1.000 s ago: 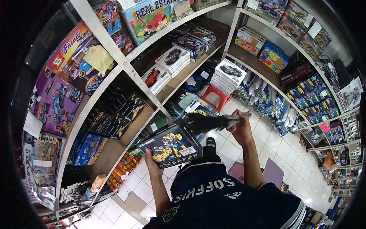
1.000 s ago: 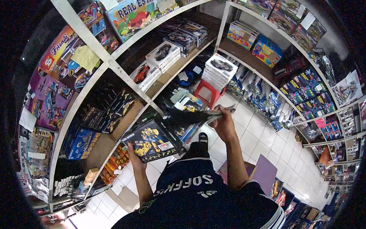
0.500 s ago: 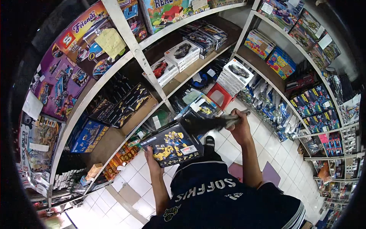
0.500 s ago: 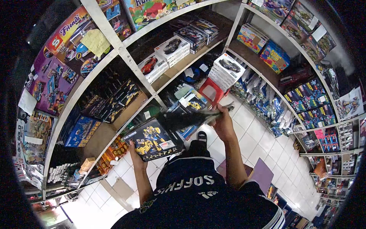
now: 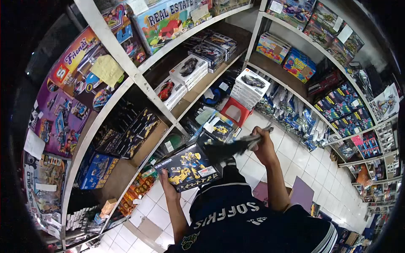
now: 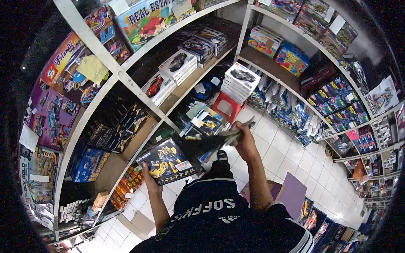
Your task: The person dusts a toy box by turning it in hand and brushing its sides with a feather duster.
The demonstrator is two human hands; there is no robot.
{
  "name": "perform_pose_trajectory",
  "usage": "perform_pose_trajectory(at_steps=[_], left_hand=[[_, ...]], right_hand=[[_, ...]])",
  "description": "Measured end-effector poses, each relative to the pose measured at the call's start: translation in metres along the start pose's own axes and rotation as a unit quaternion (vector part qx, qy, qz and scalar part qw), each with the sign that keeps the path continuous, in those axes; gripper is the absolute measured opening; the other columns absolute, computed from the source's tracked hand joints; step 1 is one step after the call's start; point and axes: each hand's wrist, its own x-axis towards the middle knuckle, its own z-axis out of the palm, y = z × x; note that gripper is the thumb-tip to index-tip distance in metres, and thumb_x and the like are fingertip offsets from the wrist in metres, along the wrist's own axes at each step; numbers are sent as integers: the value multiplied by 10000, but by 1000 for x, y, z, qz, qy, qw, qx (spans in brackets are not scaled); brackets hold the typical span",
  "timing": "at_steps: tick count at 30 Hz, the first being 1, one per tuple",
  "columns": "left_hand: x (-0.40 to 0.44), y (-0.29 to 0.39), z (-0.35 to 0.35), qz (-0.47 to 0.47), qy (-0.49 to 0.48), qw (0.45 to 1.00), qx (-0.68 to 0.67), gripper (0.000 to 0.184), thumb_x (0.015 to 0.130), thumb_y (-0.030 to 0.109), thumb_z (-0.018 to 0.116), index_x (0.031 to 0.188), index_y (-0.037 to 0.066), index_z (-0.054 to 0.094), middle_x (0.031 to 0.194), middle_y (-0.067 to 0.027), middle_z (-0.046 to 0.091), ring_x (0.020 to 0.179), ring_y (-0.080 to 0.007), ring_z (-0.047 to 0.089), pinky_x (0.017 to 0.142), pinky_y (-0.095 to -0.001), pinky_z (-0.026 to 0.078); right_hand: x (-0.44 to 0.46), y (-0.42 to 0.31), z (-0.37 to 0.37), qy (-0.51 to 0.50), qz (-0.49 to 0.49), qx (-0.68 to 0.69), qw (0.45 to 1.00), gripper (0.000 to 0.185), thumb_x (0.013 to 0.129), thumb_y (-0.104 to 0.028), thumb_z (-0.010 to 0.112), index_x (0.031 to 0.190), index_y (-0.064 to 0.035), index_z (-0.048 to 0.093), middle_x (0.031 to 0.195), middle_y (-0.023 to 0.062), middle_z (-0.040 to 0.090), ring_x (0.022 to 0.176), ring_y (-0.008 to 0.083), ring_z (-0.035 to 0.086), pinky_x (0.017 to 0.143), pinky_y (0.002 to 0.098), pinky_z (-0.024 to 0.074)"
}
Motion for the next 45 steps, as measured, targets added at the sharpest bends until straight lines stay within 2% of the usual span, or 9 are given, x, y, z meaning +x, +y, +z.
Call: perform_pose_trajectory(at_steps=[6, 8, 12, 26, 29, 33, 36, 39, 45], left_hand=[[14, 2, 10, -13, -25, 999, 21, 483, 981, 427, 545, 1293, 68, 463, 1183, -103, 609, 1031, -226, 650, 869, -389, 568], [17, 4, 21, -3, -21, 999, 36, 502, 974, 421, 557, 1307, 59, 457, 1180, -97, 610, 1029, -228, 652, 856, -394, 573], [28, 0, 24, -31, -40, 998, 26, 517, 971, 419, 565, 1315, 53, 445, 1173, -104, 604, 1025, -229, 651, 855, -388, 578], [32, -6, 39, -74, -96, 993, -14, 532, 984, 492, 505, 1301, 64, 506, 1197, -94, 637, 1029, -221, 660, 880, -385, 561], [22, 0, 43, -95, -94, 990, -48, 516, 998, 488, 476, 1287, 63, 521, 1192, -91, 644, 1034, -226, 659, 896, -396, 550], [12, 4, 46, -110, -109, 985, -76, 516, 1003, 495, 456, 1284, 68, 527, 1193, -89, 646, 1039, -227, 656, 916, -403, 537], [7, -1, 38, -131, -117, 981, -82, 512, 1009, 486, 445, 1279, 60, 531, 1193, -97, 648, 1042, -227, 656, 916, -398, 538], [1, -5, 37, -165, -150, 967, -127, 530, 1020, 483, 409, 1302, 50, 528, 1206, -105, 652, 1030, -232, 666, 902, -392, 547], [-11, -24, 32, -196, -248, 925, -212, 604, 994, 542, 411, 1370, 76, 491, 1246, -129, 630, 1041, -230, 666, 855, -429, 575]], right_hand=[[4, 6, -4, 122, -119, -67, 983, 318, 1004, -370, 424, 833, -110, 493, 636, -2, 461, 502, 87, 358, 511, 228, 309], [-3, -7, -19, -6, -20, -31, 999, 283, 991, -371, 438, 886, -114, 495, 649, -4, 461, 520, 107, 376, 545, 261, 328], [-10, -9, -2, 106, -70, 29, 992, 308, 985, -366, 442, 834, -104, 499, 657, -12, 470, 499, 92, 360, 515, 235, 315], [-18, -15, -2, 126, -92, 44, 987, 298, 990, -361, 462, 831, -109, 484, 611, -9, 453, 503, 91, 391, 530, 249, 355], [-15, -6, -30, 15, -48, -1, 999, 283, 989, -354, 456, 851, -108, 478, 640, -20, 456, 507, 80, 382, 511, 231, 339], [-11, -8, 5, 107, -56, 40, 992, 304, 982, -352, 457, 800, -110, 481, 605, -15, 436, 493, 92, 375, 518, 247, 348], [3, 8, -21, -49, 6, 8, 999, 274, 992, -338, 448, 878, -105, 536, 675, 4, 512, 545, 109, 438, 489, 243, 334], [6, 16, 20, 99, 8, 65, 993, 278, 994, -347, 455, 875, -109, 536, 630, -7, 503, 490, 111, 413, 536, 274, 381], [11, 34, 40, 22, 65, -25, 997, 276, 985, -343, 459, 826, -127, 525, 611, -29, 470, 483, 92, 378, 529, 256, 339]])
